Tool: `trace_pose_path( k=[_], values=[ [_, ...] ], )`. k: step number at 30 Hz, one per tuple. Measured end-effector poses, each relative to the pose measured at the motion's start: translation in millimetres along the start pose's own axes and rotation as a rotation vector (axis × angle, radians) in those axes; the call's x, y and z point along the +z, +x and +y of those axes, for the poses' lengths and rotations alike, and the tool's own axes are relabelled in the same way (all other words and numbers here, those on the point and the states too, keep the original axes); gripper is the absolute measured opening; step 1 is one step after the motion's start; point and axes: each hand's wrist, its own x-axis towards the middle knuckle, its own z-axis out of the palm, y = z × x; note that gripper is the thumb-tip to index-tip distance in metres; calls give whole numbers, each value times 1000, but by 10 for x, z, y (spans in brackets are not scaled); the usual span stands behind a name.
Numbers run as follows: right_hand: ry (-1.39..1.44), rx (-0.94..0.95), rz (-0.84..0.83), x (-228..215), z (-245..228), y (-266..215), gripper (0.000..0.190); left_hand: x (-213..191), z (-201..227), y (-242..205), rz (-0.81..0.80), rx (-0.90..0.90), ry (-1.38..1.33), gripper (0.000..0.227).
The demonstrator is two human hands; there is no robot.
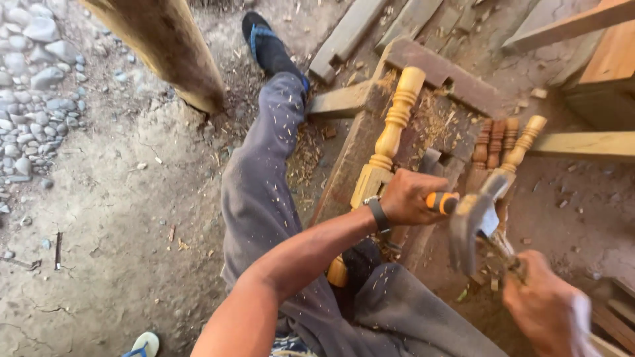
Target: Carving a mortise or decorative detail into a wooden furniture leg using a hammer and chisel
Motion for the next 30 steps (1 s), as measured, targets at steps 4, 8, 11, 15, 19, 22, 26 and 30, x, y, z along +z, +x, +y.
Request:
trace_pose_path(
  k=[4, 8, 11, 15, 19, 22, 26, 30],
  values=[
    [216, 321, 87, -269, -232, -78, 22, -63, 32, 72, -10, 7, 22, 23],
    [92, 90, -64, 107, -334, -166, 22, -111, 143, -27, -86, -57, 12, 21],
    [97, 72, -63, 188, -247, -149, 26, -273, 84, 190, -288, -129, -29, 17],
    [369, 276, -57, 68, -472, -204, 21, -215, 83, -138, -410, -142, -83, 30],
    [776, 472, -163, 67, -801, -46, 30, -352, 131, -913, -490, 185, -103, 32],
    [865, 486, -69, 10, -878, -15, 18, -484, 145, -852, -748, 336, -12, 24],
    [983, 527, -140, -17, -873, 12, 14, -508, 267, -74, -964, 20, -174, 24],
    [1005, 651, -150, -82, -838, -46, 10, -572, 595, -247, -848, -117, -360, 27]
  ],
)
